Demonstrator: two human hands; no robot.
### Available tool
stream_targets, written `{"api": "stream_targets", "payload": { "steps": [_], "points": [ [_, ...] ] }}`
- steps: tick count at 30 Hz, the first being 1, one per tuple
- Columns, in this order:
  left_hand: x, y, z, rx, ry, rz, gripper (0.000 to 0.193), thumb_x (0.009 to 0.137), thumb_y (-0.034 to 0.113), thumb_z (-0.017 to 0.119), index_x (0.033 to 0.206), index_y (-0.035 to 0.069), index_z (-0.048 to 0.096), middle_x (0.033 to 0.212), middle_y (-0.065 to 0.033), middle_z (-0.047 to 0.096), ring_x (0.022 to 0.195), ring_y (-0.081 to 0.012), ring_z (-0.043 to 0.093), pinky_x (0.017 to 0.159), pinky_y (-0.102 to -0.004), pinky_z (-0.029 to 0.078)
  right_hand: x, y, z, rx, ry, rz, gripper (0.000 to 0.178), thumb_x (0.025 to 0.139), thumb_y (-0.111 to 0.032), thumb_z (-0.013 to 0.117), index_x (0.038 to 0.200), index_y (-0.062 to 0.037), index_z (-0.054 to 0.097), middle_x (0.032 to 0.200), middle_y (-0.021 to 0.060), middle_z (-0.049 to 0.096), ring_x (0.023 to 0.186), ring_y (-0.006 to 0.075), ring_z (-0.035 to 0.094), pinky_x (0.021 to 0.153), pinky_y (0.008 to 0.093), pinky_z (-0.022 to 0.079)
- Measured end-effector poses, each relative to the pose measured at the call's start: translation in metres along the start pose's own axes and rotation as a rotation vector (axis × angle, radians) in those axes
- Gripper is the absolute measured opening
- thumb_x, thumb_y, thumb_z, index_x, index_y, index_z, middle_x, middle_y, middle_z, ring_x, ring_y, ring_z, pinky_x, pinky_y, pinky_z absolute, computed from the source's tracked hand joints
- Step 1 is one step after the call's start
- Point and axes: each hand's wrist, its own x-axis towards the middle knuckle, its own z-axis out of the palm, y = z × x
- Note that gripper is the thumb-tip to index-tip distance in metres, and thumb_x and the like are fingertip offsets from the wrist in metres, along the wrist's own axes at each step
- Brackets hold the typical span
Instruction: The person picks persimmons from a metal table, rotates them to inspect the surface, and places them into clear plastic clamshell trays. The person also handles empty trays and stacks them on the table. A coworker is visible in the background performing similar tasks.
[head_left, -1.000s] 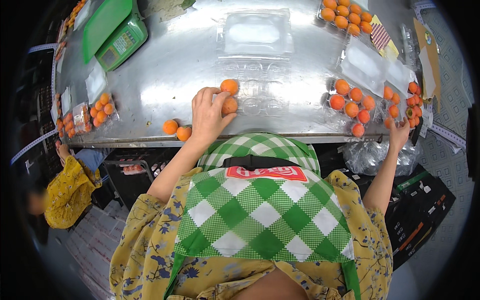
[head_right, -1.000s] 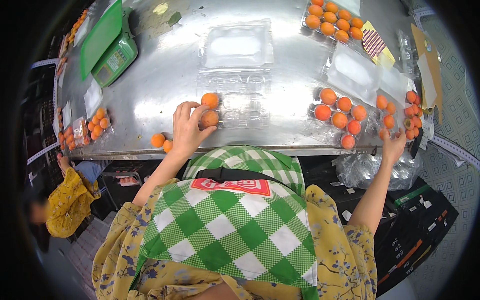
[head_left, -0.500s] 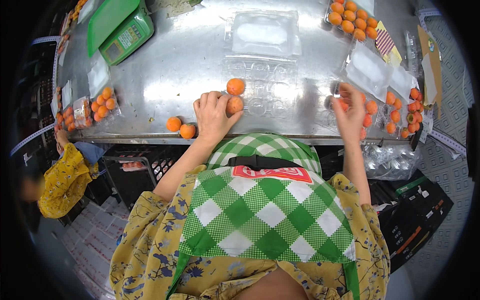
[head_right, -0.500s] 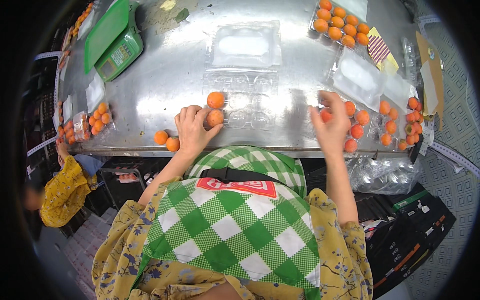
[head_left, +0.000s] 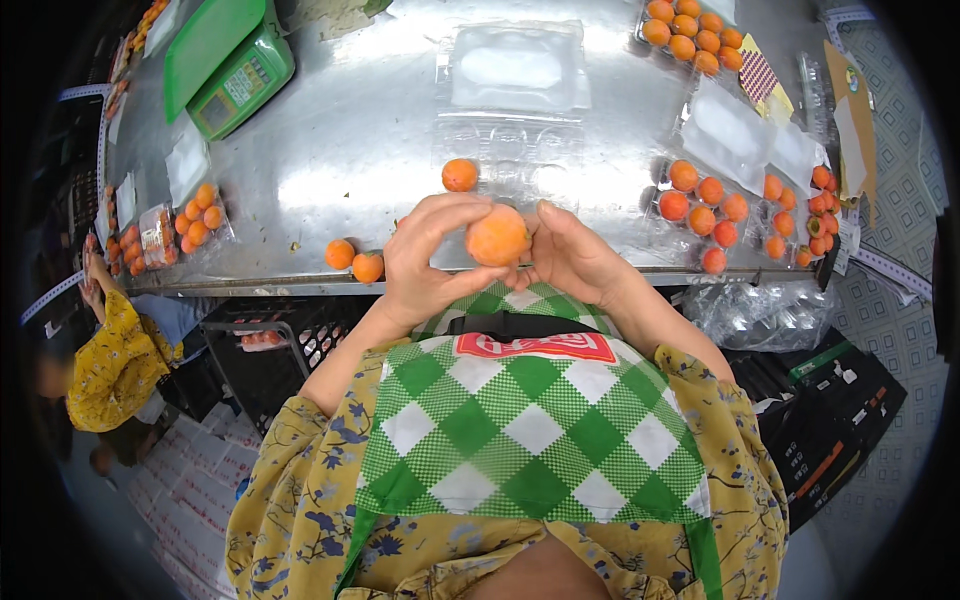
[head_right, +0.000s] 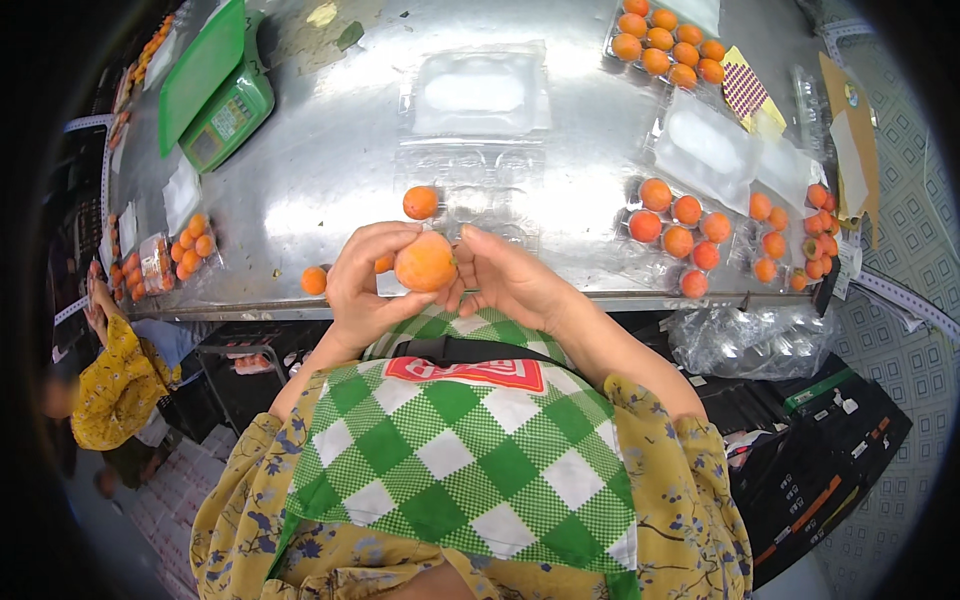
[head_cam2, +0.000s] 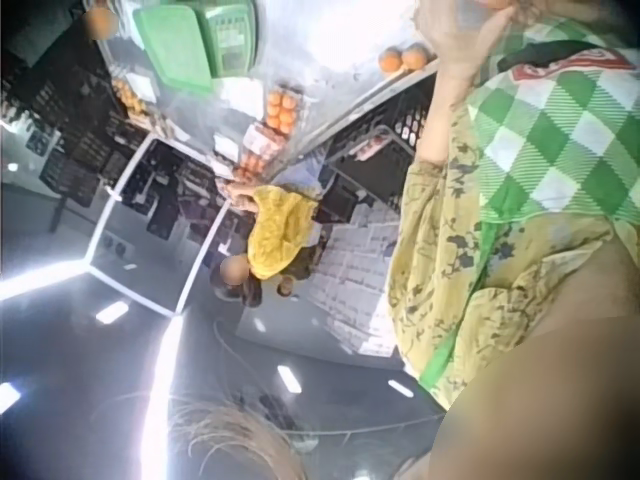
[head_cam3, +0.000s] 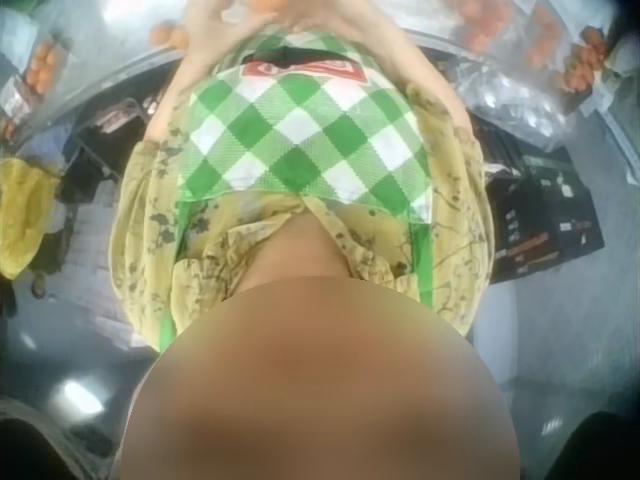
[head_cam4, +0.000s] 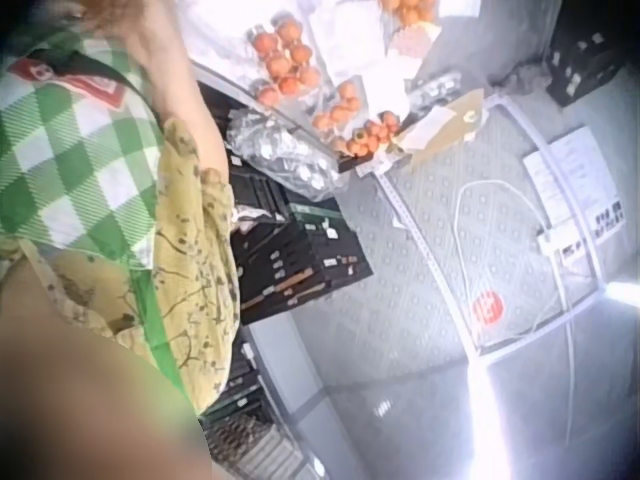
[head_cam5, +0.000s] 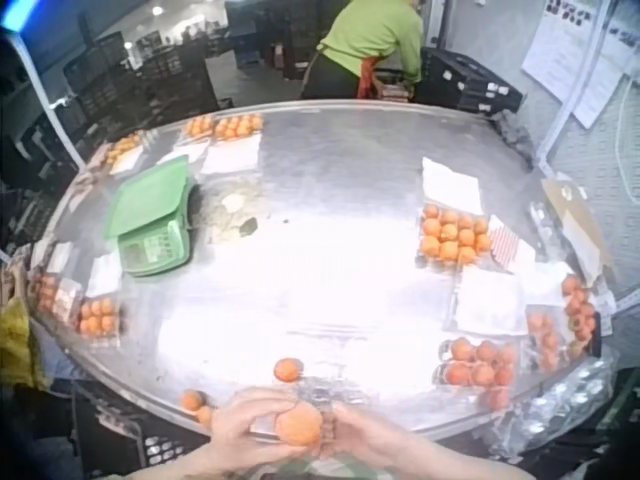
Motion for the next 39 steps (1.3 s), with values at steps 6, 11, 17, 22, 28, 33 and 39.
{"api": "stream_targets", "payload": {
  "steps": [6, 11, 17, 22, 28, 33, 39],
  "points": [
    [0.013, 0.007, 0.007, -0.004, -0.078, 0.079, 0.063, 0.066, 0.013, 0.083, 0.122, 0.001, 0.057, 0.122, -0.0143, 0.061, 0.111, -0.0284, 0.060, 0.094, -0.0383, 0.049, -0.015, -0.022, 0.022, -0.137, 0.095, -0.182, 0.045, 0.091, -0.039, 0.058, 0.117, -0.0025, 0.056, 0.105, 0.0060, 0.062, 0.094, 0.0127, 0.059, 0.080, 0.0286, 0.048],
    [0.015, 0.010, 0.020, -0.724, 0.012, -0.401, 0.060, 0.083, 0.018, 0.072, 0.134, 0.002, 0.045, 0.131, -0.0160, 0.053, 0.123, -0.0250, 0.052, 0.104, -0.0407, 0.041, -0.026, -0.032, 0.032, -0.524, 0.239, -0.603, 0.048, 0.080, -0.010, 0.071, 0.122, -0.0011, 0.051, 0.112, 0.0074, 0.059, 0.106, 0.0161, 0.058, 0.092, 0.0316, 0.048],
    [0.024, 0.018, 0.027, -1.246, -0.044, -0.791, 0.048, 0.093, 0.023, 0.061, 0.133, 0.003, 0.043, 0.128, -0.0161, 0.055, 0.120, -0.0231, 0.053, 0.102, -0.0396, 0.041, -0.023, -0.031, 0.033, -1.127, 0.493, -1.019, 0.061, 0.070, -0.001, 0.073, 0.126, -0.0012, 0.049, 0.117, 0.0114, 0.058, 0.109, 0.0213, 0.059, 0.096, 0.0330, 0.046],
    [0.027, 0.025, 0.036, -1.327, -0.094, -0.821, 0.046, 0.093, 0.020, 0.060, 0.132, 0.003, 0.042, 0.127, -0.0146, 0.055, 0.116, -0.0206, 0.055, 0.100, -0.0383, 0.042, -0.022, -0.030, 0.033, -1.067, 0.500, -1.023, 0.065, 0.071, 0.001, 0.070, 0.130, -0.0018, 0.045, 0.123, 0.0136, 0.057, 0.112, 0.0218, 0.058, 0.097, 0.0338, 0.045],
    [0.038, 0.040, 0.040, -1.266, -0.040, -0.780, 0.047, 0.090, 0.010, 0.063, 0.132, 0.002, 0.042, 0.127, -0.0126, 0.055, 0.115, -0.0183, 0.055, 0.099, -0.0356, 0.043, -0.018, -0.025, 0.033, -0.740, 0.406, -0.946, 0.068, 0.071, 0.000, 0.069, 0.134, -0.0022, 0.042, 0.129, 0.0142, 0.054, 0.122, 0.0222, 0.051, 0.104, 0.0350, 0.039],
    [0.035, 0.035, 0.041, -1.122, 0.027, -0.725, 0.050, 0.086, 0.002, 0.067, 0.130, 0.000, 0.044, 0.127, -0.0122, 0.054, 0.118, -0.0198, 0.055, 0.100, -0.0335, 0.045, -0.023, -0.030, 0.025, -0.937, 0.403, -0.918, 0.060, 0.074, -0.009, 0.068, 0.130, -0.0015, 0.048, 0.129, 0.0138, 0.052, 0.121, 0.0238, 0.050, 0.102, 0.0354, 0.039],
    [0.035, 0.034, 0.042, -1.127, 0.013, -0.695, 0.049, 0.086, 0.001, 0.066, 0.130, 0.000, 0.045, 0.129, -0.0127, 0.052, 0.119, -0.0206, 0.054, 0.102, -0.0345, 0.045, -0.030, -0.041, 0.023, -0.902, 0.370, -0.892, 0.048, 0.077, -0.016, 0.067, 0.122, -0.0004, 0.057, 0.121, 0.0116, 0.054, 0.113, 0.0232, 0.052, 0.096, 0.0353, 0.041]
  ]
}}
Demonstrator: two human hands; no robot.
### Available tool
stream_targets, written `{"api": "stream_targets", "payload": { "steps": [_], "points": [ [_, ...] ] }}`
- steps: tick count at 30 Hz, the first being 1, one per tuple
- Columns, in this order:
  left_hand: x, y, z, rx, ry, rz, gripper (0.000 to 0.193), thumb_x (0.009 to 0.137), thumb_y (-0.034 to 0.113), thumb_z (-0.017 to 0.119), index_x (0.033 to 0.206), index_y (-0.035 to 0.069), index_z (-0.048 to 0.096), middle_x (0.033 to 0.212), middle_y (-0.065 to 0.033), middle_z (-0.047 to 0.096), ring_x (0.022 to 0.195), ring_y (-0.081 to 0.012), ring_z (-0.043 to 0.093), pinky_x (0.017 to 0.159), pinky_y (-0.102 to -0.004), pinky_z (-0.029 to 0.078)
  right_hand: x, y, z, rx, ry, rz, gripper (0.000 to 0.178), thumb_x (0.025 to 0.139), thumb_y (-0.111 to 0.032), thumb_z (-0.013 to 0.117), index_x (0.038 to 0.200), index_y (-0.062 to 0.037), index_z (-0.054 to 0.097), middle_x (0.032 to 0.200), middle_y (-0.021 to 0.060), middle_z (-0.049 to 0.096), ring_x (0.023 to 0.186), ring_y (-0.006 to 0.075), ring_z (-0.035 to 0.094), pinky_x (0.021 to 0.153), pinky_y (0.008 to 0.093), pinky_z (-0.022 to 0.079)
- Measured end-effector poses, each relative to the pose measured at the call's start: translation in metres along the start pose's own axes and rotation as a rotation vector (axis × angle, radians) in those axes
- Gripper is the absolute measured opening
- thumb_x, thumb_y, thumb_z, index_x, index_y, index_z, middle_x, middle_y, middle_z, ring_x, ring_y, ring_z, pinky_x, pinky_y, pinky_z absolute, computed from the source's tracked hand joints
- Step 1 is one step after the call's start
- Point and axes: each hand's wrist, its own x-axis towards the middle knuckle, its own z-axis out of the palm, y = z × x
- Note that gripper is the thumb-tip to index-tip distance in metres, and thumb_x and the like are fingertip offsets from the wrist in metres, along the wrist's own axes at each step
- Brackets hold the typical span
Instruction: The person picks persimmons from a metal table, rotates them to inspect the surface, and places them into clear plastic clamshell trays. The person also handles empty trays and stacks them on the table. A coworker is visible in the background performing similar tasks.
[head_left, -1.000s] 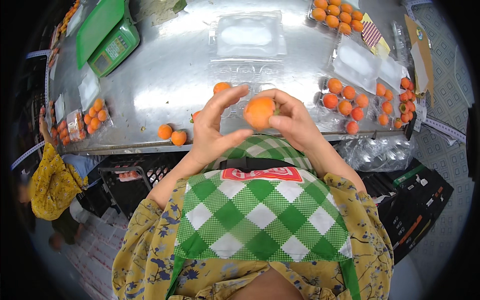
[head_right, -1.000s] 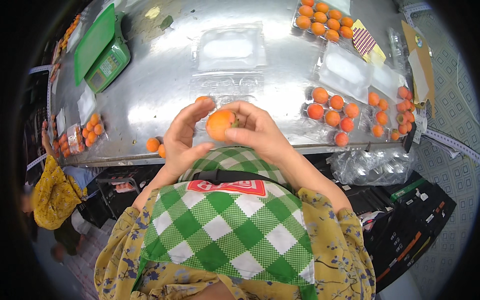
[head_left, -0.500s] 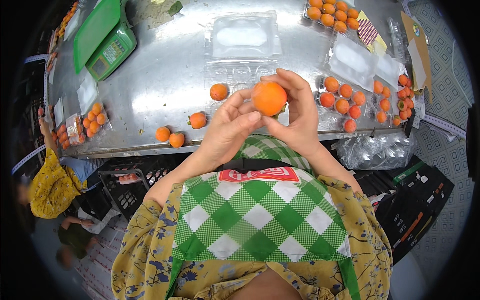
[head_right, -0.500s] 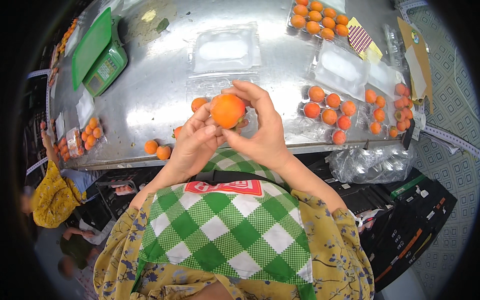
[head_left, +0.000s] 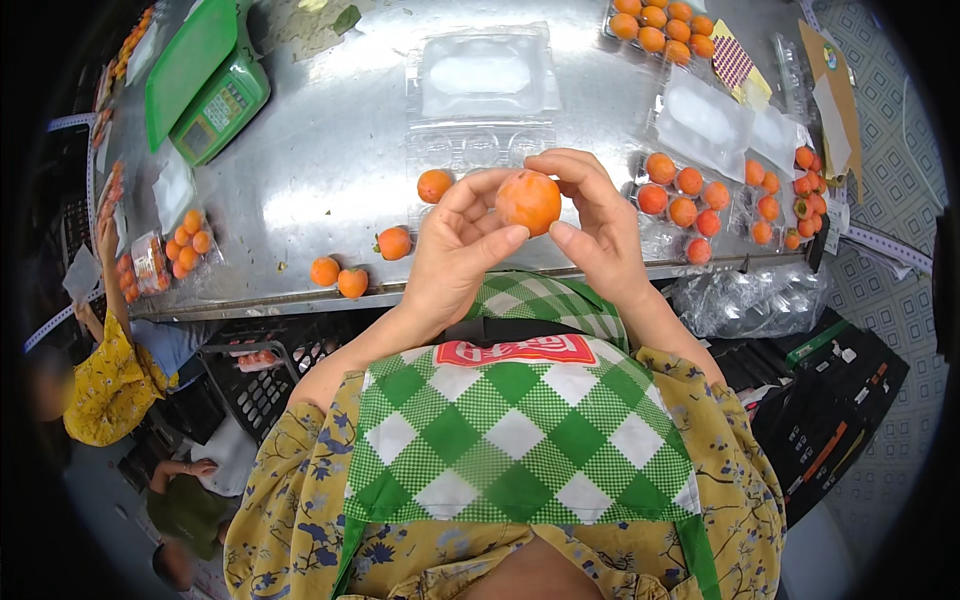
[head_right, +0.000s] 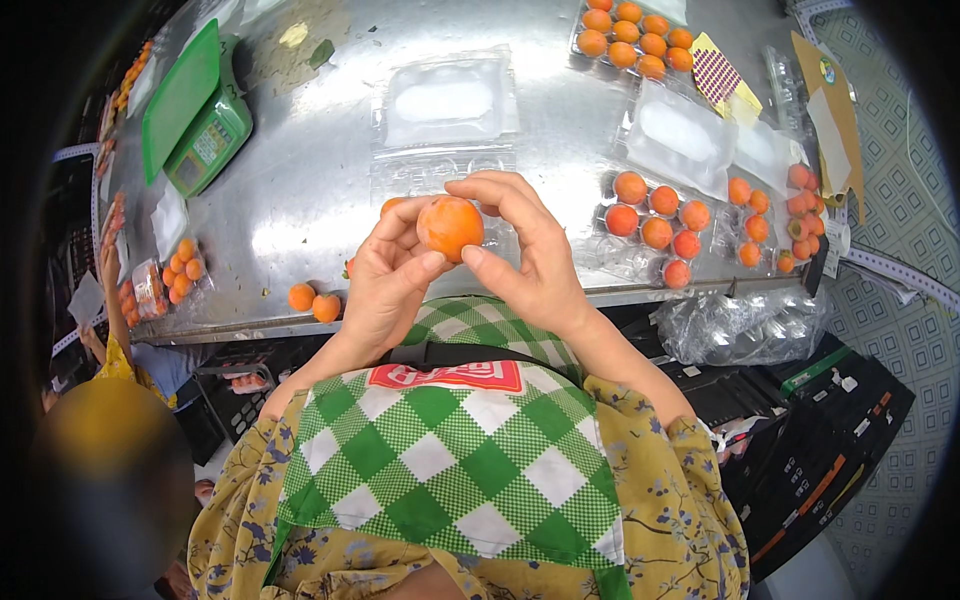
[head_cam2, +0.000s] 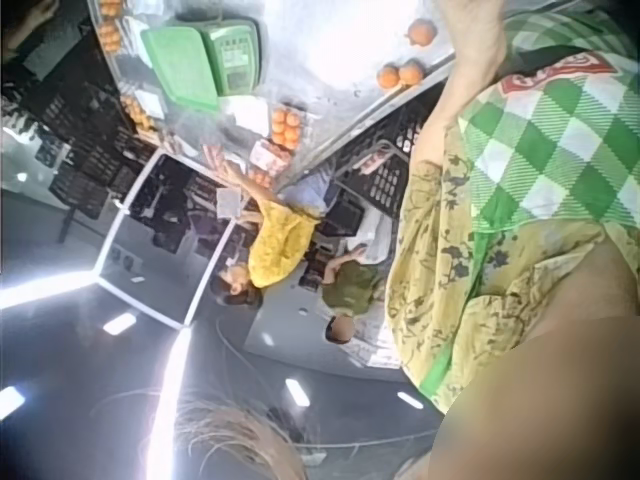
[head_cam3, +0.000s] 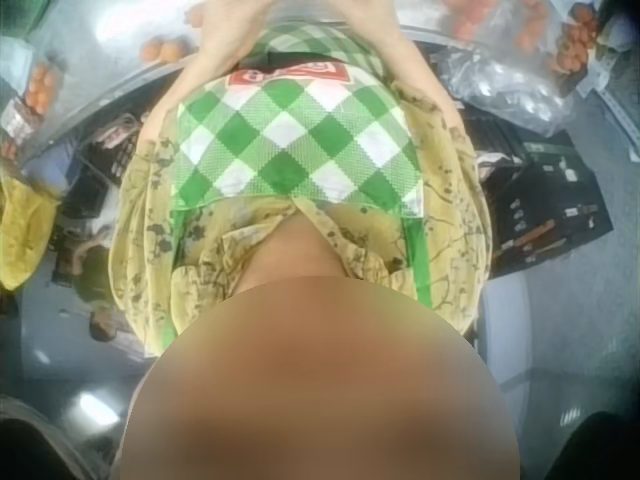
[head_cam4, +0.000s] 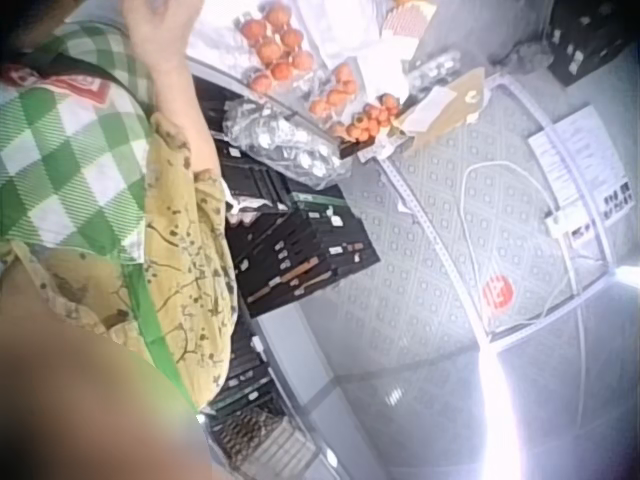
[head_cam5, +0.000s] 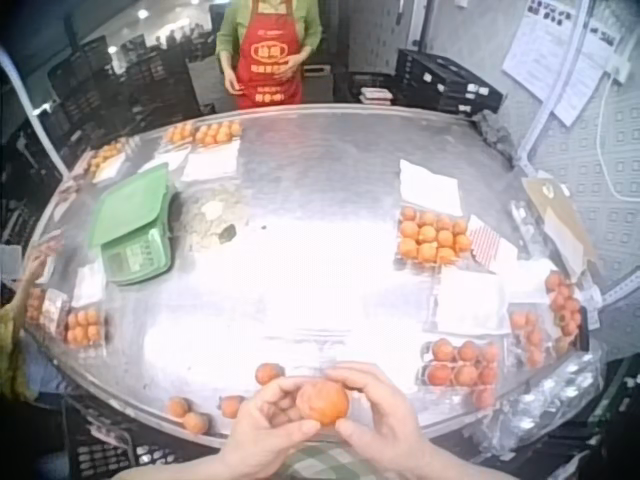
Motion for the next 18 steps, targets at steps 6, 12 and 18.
{"api": "stream_targets", "payload": {
  "steps": [6, 12, 18],
  "points": [
    [0.000, -0.002, -0.001, 0.043, -0.023, -0.040, 0.055, 0.084, 0.020, 0.071, 0.131, 0.004, 0.047, 0.126, -0.0090, 0.055, 0.119, -0.0203, 0.053, 0.100, -0.0404, 0.045, 0.000, -0.005, -0.002, 0.095, 0.007, 0.141, 0.043, 0.079, -0.019, 0.071, 0.117, -0.0024, 0.060, 0.115, 0.0089, 0.057, 0.110, 0.0188, 0.055, 0.092, 0.0341, 0.044],
    [0.004, -0.005, -0.017, -0.317, -0.185, -0.247, 0.052, 0.086, 0.015, 0.067, 0.132, 0.001, 0.048, 0.126, -0.0104, 0.056, 0.114, -0.0194, 0.056, 0.096, -0.0383, 0.048, -0.001, -0.014, -0.019, 0.026, -0.080, 0.207, 0.047, 0.074, -0.021, 0.076, 0.115, -0.0036, 0.061, 0.112, 0.0064, 0.058, 0.106, 0.0181, 0.055, 0.091, 0.0342, 0.044],
    [0.012, -0.007, -0.003, -0.067, -0.195, -0.315, 0.055, 0.086, 0.015, 0.068, 0.134, 0.000, 0.045, 0.122, -0.0111, 0.059, 0.111, -0.0207, 0.059, 0.093, -0.0390, 0.051, -0.012, -0.029, -0.032, -0.393, -0.086, -0.018, 0.051, 0.065, -0.017, 0.080, 0.111, -0.0032, 0.061, 0.105, 0.0076, 0.058, 0.098, 0.0205, 0.057, 0.086, 0.0326, 0.045]
  ]
}}
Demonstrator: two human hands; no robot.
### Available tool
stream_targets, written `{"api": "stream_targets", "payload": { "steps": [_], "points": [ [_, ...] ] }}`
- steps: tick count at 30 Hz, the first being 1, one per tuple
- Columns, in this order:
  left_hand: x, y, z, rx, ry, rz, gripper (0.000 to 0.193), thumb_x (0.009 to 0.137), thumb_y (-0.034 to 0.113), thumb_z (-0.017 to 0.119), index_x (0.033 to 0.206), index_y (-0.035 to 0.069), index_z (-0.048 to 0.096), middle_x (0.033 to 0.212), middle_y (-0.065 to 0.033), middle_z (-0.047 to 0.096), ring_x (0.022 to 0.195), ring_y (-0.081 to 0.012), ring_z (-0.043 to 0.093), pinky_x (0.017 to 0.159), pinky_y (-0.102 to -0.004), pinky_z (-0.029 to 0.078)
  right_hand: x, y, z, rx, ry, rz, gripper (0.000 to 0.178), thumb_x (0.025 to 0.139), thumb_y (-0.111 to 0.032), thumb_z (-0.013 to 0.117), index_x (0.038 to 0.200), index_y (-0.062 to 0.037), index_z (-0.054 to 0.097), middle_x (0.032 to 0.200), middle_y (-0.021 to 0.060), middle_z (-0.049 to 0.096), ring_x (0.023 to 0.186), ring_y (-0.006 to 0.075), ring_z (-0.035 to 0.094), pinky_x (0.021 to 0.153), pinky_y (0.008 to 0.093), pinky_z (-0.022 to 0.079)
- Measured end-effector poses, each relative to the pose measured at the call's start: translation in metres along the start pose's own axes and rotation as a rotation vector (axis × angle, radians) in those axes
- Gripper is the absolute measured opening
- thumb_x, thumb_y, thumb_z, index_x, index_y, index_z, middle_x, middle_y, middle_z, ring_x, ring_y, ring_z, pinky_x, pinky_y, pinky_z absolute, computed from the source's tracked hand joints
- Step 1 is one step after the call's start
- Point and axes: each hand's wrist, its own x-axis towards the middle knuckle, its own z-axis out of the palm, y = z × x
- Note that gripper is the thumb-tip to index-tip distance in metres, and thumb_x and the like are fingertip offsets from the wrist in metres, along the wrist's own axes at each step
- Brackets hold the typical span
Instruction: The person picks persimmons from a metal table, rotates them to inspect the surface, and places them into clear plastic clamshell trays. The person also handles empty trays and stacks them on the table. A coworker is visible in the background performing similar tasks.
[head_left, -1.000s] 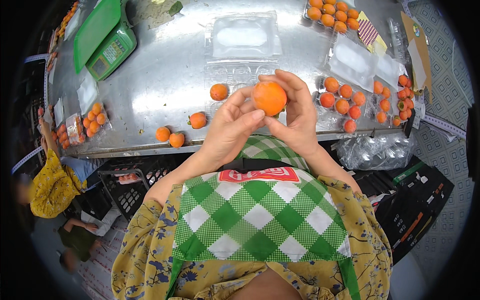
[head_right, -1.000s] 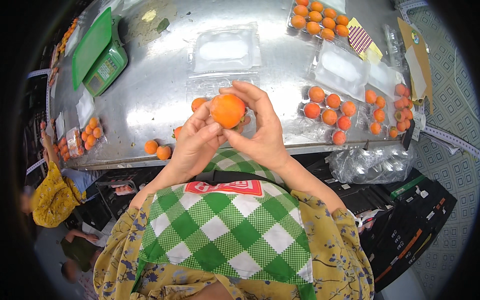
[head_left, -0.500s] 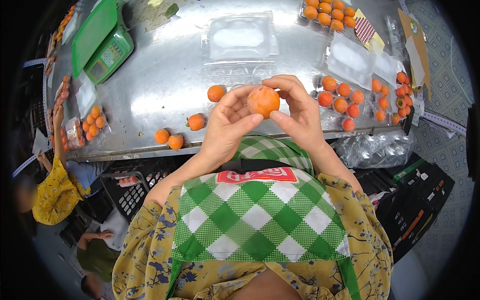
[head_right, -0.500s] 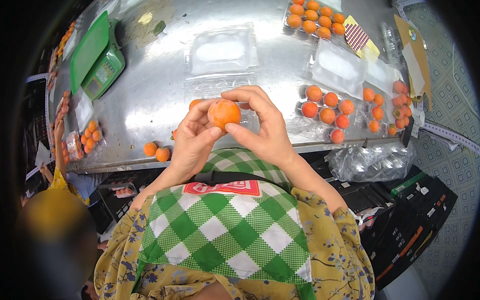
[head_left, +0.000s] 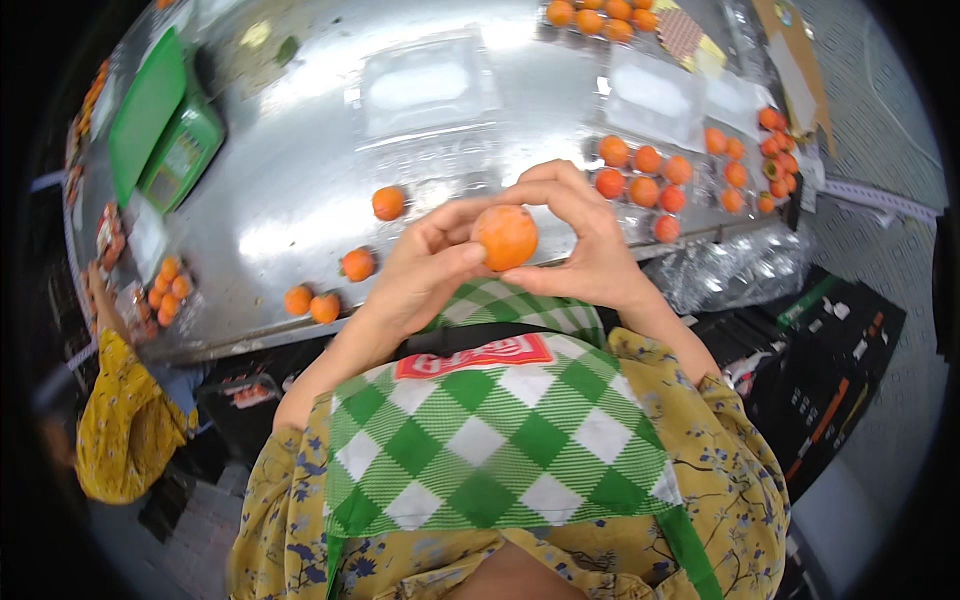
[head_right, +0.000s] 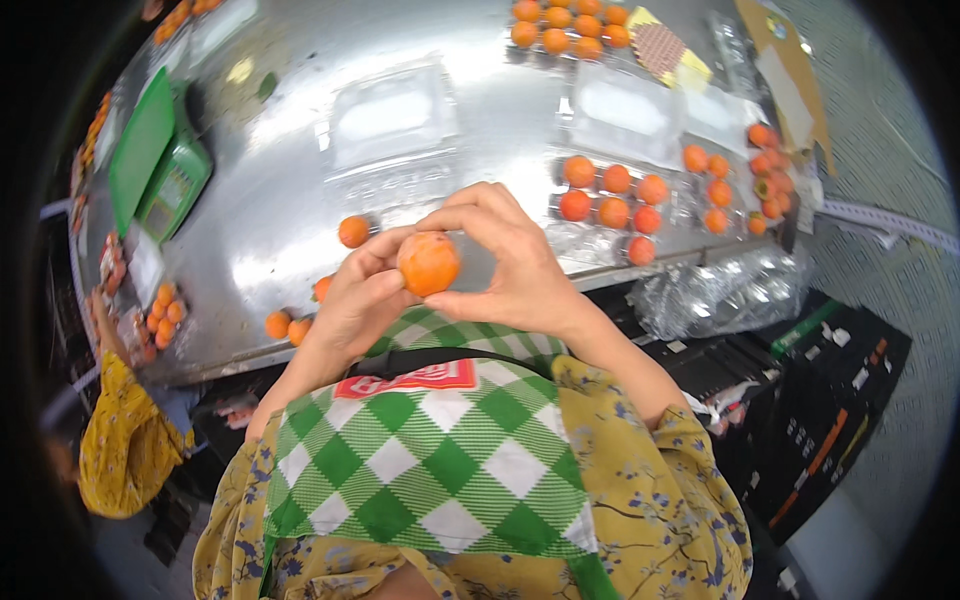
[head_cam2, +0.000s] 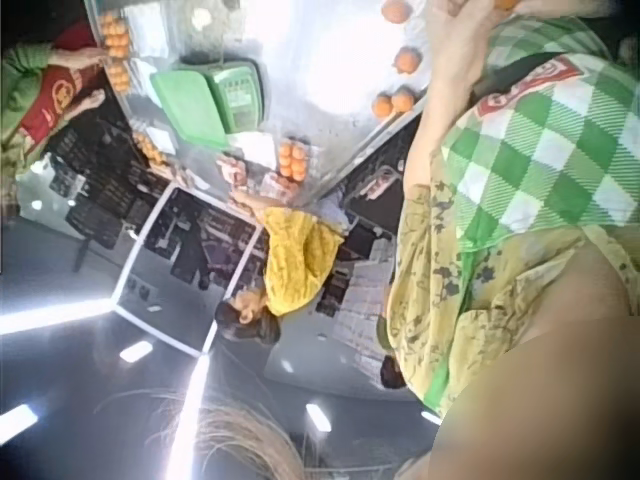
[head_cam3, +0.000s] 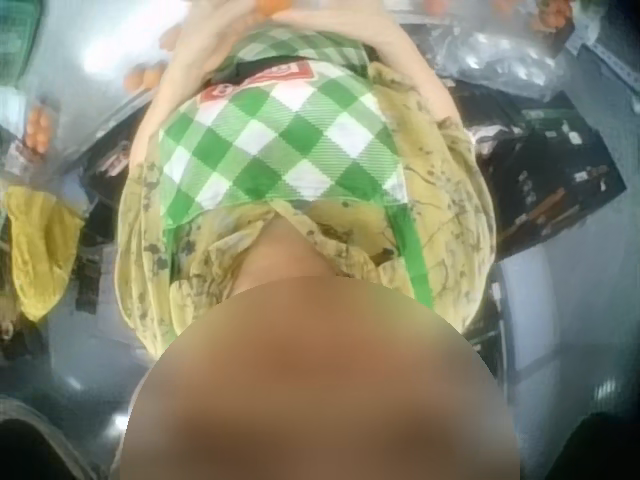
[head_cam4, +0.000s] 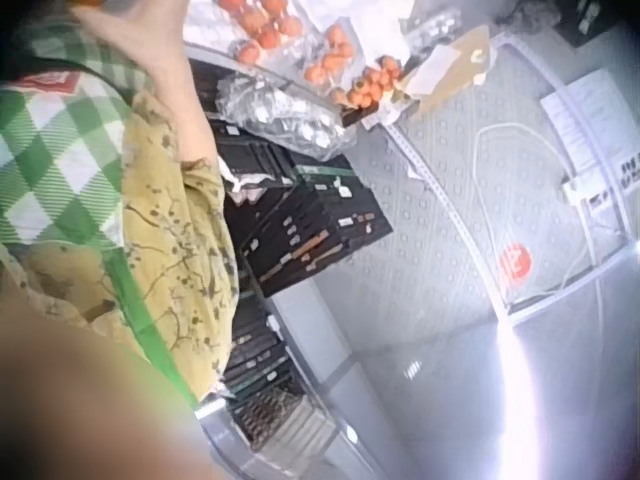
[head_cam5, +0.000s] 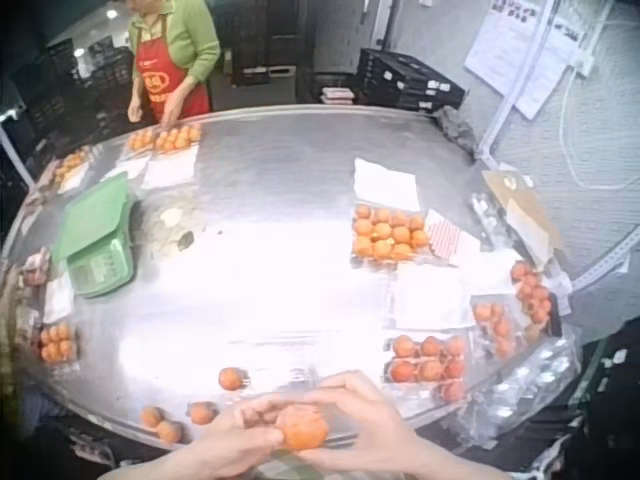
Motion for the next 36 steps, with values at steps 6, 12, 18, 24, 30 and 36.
{"api": "stream_targets", "payload": {
  "steps": [6, 12, 18, 24, 30, 36],
  "points": [
    [-0.003, 0.002, -0.009, 0.254, 0.170, 0.001, 0.052, 0.089, 0.021, 0.064, 0.133, -0.001, 0.046, 0.114, -0.0137, 0.062, 0.103, -0.0206, 0.063, 0.091, -0.0335, 0.051, -0.054, 0.057, -0.059, 0.022, 0.378, 0.252, 0.049, 0.068, -0.009, 0.079, 0.113, -0.0038, 0.058, 0.104, 0.0052, 0.060, 0.099, 0.0160, 0.059, 0.085, 0.0286, 0.049],
    [-0.011, -0.001, -0.035, 0.257, 0.286, 0.028, 0.039, 0.090, 0.015, 0.063, 0.124, 0.000, 0.053, 0.108, -0.0108, 0.065, 0.096, -0.0177, 0.064, 0.088, -0.0316, 0.051, -0.138, 0.145, -0.139, -0.239, 0.886, 0.390, 0.046, 0.071, -0.008, 0.078, 0.111, -0.0036, 0.058, 0.103, 0.0064, 0.062, 0.092, 0.0161, 0.064, 0.080, 0.0299, 0.053],
    [-0.016, 0.000, -0.056, 0.347, 0.360, 0.065, 0.034, 0.090, 0.012, 0.063, 0.120, 0.000, 0.056, 0.105, -0.0097, 0.065, 0.093, -0.0157, 0.064, 0.085, -0.0288, 0.052, -0.168, 0.176, -0.165, -0.820, 0.915, 0.549, 0.048, 0.063, -0.014, 0.081, 0.105, -0.0046, 0.061, 0.100, 0.0105, 0.062, 0.083, 0.0241, 0.063, 0.075, 0.0360, 0.052],
    [-0.023, 0.012, -0.071, 0.724, 0.553, 0.157, 0.030, 0.086, 0.006, 0.065, 0.115, 0.000, 0.059, 0.101, -0.0074, 0.065, 0.092, -0.0129, 0.062, 0.077, -0.0254, 0.049, -0.163, 0.188, -0.170, -1.113, 0.779, 0.687, 0.048, 0.063, -0.021, 0.081, 0.105, -0.0096, 0.062, 0.099, 0.0113, 0.058, 0.092, 0.0309, 0.060, 0.079, 0.0419, 0.050],
    [-0.026, 0.009, -0.114, 1.419, 0.638, 0.373, 0.042, 0.076, 0.013, 0.073, 0.116, 0.006, 0.062, 0.109, -0.0069, 0.065, 0.103, -0.0199, 0.061, 0.087, -0.0351, 0.047, -0.170, 0.201, -0.185, -1.243, 0.603, 0.624, 0.051, 0.064, -0.026, 0.084, 0.107, -0.0060, 0.065, 0.101, 0.0137, 0.062, 0.094, 0.0318, 0.061, 0.082, 0.0408, 0.050],
    [-0.017, 0.001, -0.112, 1.764, 0.567, 0.439, 0.057, 0.064, 0.010, 0.081, 0.117, 0.008, 0.062, 0.114, -0.0109, 0.059, 0.110, -0.0305, 0.051, 0.093, -0.0397, 0.043, -0.170, 0.197, -0.190, -1.100, 0.513, 0.715, 0.051, 0.073, -0.031, 0.080, 0.112, -0.0021, 0.064, 0.100, 0.0149, 0.065, 0.090, 0.0293, 0.064, 0.080, 0.0381, 0.050]
  ]
}}
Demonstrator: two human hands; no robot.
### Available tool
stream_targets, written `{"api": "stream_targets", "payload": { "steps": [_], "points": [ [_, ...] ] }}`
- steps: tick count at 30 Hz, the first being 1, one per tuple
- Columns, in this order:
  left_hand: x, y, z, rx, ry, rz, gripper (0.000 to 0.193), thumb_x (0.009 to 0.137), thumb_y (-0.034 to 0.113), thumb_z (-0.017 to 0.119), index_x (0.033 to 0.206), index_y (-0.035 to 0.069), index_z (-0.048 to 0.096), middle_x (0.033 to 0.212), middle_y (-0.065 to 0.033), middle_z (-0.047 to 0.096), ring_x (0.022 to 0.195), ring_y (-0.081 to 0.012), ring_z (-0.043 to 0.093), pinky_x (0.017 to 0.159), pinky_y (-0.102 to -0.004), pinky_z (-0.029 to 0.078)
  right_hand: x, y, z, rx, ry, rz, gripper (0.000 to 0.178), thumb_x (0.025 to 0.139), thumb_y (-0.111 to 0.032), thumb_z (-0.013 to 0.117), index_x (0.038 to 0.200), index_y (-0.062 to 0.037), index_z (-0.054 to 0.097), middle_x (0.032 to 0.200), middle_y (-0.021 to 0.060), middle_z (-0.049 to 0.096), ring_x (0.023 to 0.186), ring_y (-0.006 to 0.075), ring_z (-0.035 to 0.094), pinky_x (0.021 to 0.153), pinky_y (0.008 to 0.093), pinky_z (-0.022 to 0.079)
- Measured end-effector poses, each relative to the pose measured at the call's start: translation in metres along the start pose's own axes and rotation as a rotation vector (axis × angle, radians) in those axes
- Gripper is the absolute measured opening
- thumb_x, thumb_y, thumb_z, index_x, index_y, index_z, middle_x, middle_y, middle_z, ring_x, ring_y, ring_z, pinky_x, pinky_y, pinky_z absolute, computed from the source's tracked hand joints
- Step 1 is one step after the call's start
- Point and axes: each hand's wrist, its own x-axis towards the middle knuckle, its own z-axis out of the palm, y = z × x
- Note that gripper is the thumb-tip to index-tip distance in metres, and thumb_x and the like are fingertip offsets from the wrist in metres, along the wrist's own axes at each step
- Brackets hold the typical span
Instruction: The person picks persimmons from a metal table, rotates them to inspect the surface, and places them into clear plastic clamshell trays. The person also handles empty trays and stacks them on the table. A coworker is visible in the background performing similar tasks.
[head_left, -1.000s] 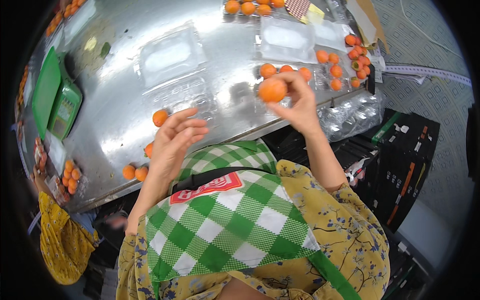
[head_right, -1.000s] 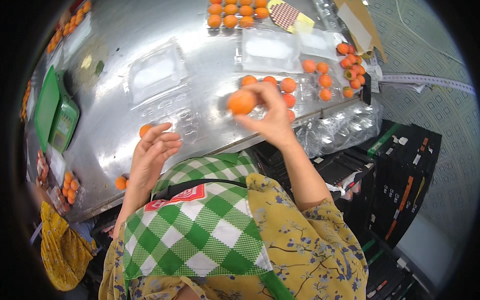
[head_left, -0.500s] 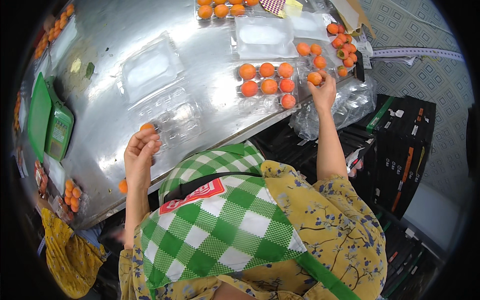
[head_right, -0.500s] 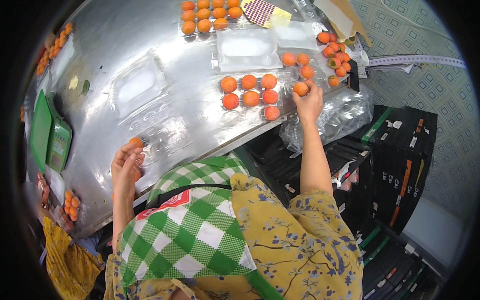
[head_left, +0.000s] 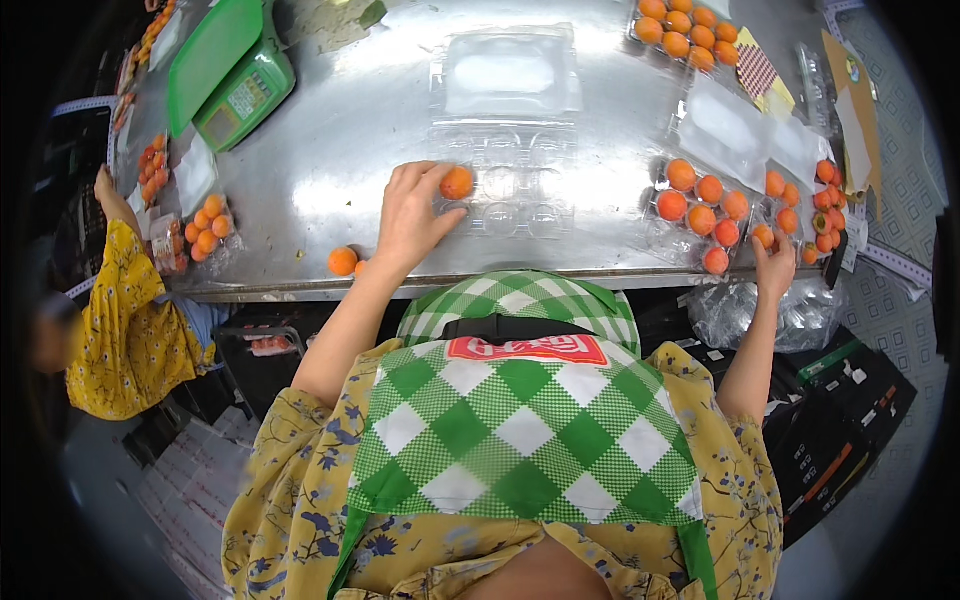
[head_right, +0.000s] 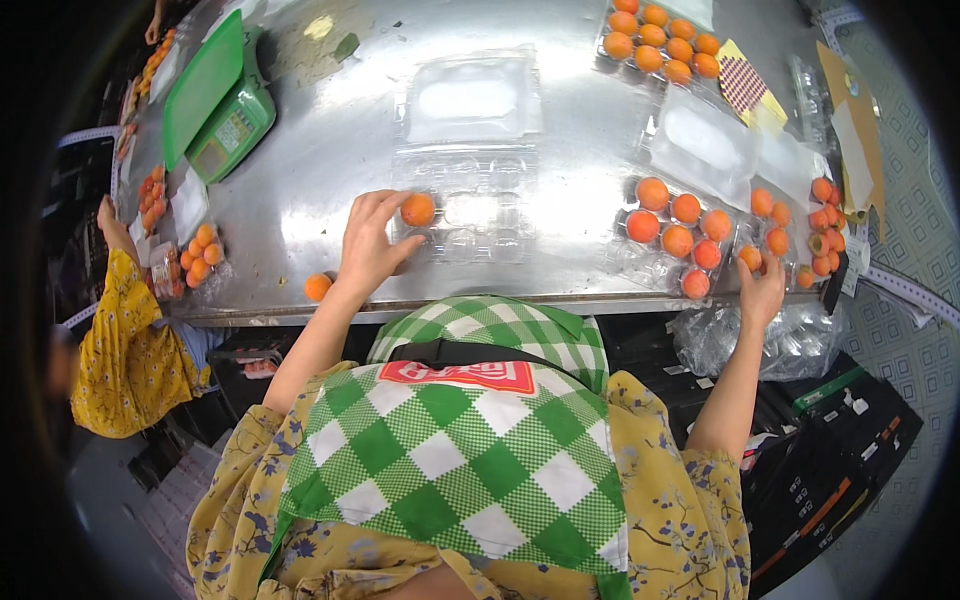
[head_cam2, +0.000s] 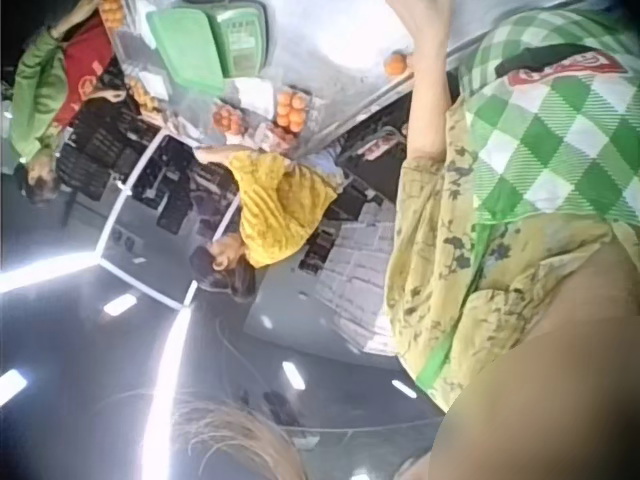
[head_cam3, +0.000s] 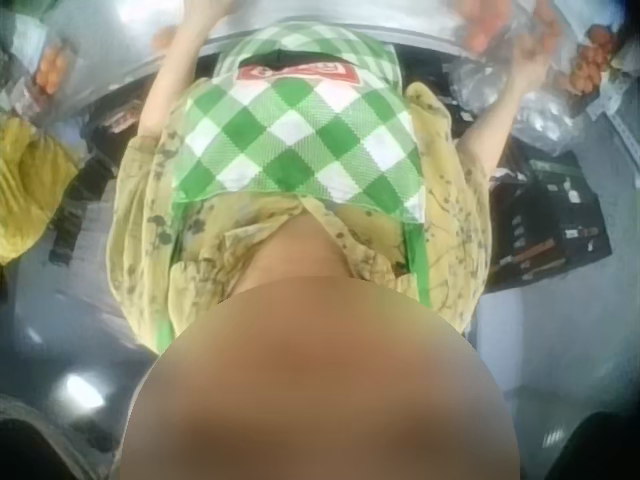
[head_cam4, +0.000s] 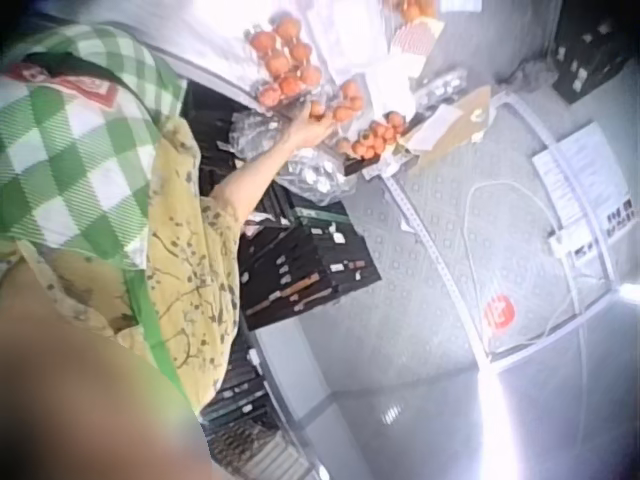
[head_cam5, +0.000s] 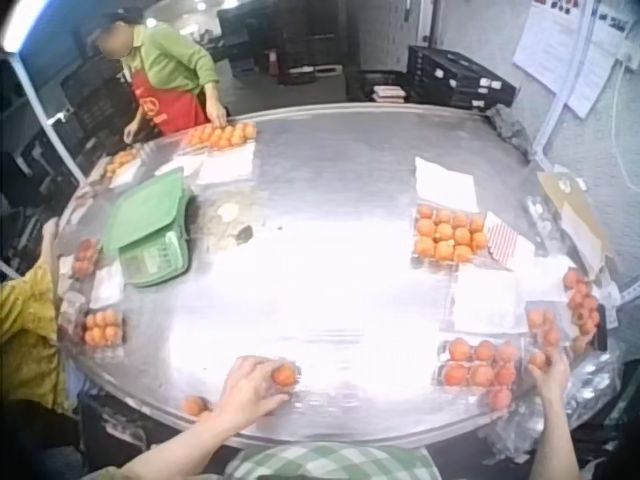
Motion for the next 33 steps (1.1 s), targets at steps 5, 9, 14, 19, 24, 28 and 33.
{"api": "stream_targets", "payload": {
  "steps": [5, 9, 14, 19, 24, 28, 33],
  "points": [
    [0.003, -0.004, 0.015, 0.075, 0.031, 0.015, 0.060, 0.062, 0.009, 0.083, 0.118, 0.007, 0.062, 0.113, -0.0097, 0.056, 0.109, -0.0303, 0.050, 0.093, -0.0412, 0.042, -0.004, -0.016, -0.008, 0.050, 0.086, 0.035, 0.048, 0.079, -0.030, 0.075, 0.114, -0.0002, 0.062, 0.101, 0.0153, 0.066, 0.088, 0.0281, 0.065, 0.080, 0.0373, 0.050],
    [0.009, -0.006, 0.012, 0.113, 0.008, 0.029, 0.058, 0.061, 0.009, 0.084, 0.115, 0.007, 0.063, 0.113, -0.0091, 0.054, 0.109, -0.0295, 0.050, 0.093, -0.0410, 0.042, -0.001, -0.033, -0.018, 0.118, 0.171, -0.094, 0.043, 0.080, -0.023, 0.074, 0.114, 0.0004, 0.062, 0.098, 0.0138, 0.064, 0.084, 0.0257, 0.064, 0.077, 0.0363, 0.050],
    [0.017, -0.015, 0.005, 0.094, -0.056, 0.058, 0.057, 0.059, 0.010, 0.084, 0.113, 0.008, 0.065, 0.113, -0.0086, 0.053, 0.108, -0.0287, 0.050, 0.092, -0.0402, 0.043, -0.004, -0.092, -0.032, 0.452, 0.097, -0.088, 0.037, 0.081, -0.014, 0.072, 0.114, 0.0007, 0.061, 0.098, 0.0104, 0.065, 0.080, 0.0174, 0.063, 0.074, 0.0304, 0.049],
    [0.013, -0.004, -0.008, -0.126, 0.011, 0.012, 0.057, 0.061, 0.014, 0.085, 0.113, 0.008, 0.065, 0.114, -0.0077, 0.054, 0.108, -0.0253, 0.052, 0.092, -0.0382, 0.044, -0.024, -0.163, -0.041, 0.818, -0.090, -0.094, 0.032, 0.084, -0.012, 0.069, 0.114, -0.0009, 0.062, 0.102, 0.0069, 0.065, 0.084, 0.0148, 0.062, 0.075, 0.0265, 0.049],
    [0.001, 0.048, -0.021, -0.979, -0.014, -0.007, 0.062, 0.063, 0.019, 0.086, 0.118, 0.006, 0.062, 0.117, -0.0087, 0.058, 0.110, -0.0229, 0.055, 0.099, -0.0357, 0.041, -0.076, -0.268, -0.054, 1.671, -1.104, -0.024, 0.049, 0.091, -0.034, 0.059, 0.124, 0.0019, 0.056, 0.105, 0.0113, 0.064, 0.094, 0.0174, 0.061, 0.084, 0.0322, 0.049],
    [0.006, 0.072, -0.026, -0.994, -0.023, 0.189, 0.061, 0.063, 0.019, 0.086, 0.118, 0.006, 0.062, 0.116, -0.0084, 0.061, 0.110, -0.0249, 0.056, 0.099, -0.0387, 0.041, -0.106, -0.310, -0.061, 1.875, -1.619, 0.147, 0.055, 0.094, -0.048, 0.050, 0.122, -0.0016, 0.055, 0.108, 0.0108, 0.061, 0.096, 0.0185, 0.058, 0.083, 0.0333, 0.048],
    [0.014, 0.077, -0.034, -0.666, -0.004, 0.396, 0.062, 0.063, 0.021, 0.085, 0.118, 0.005, 0.062, 0.118, -0.0091, 0.062, 0.111, -0.0271, 0.055, 0.097, -0.0404, 0.042, -0.108, -0.324, -0.074, 1.768, -1.588, 0.248, 0.050, 0.093, -0.050, 0.052, 0.116, -0.0057, 0.056, 0.106, 0.0069, 0.058, 0.095, 0.0147, 0.056, 0.079, 0.0301, 0.046]
  ]
}}
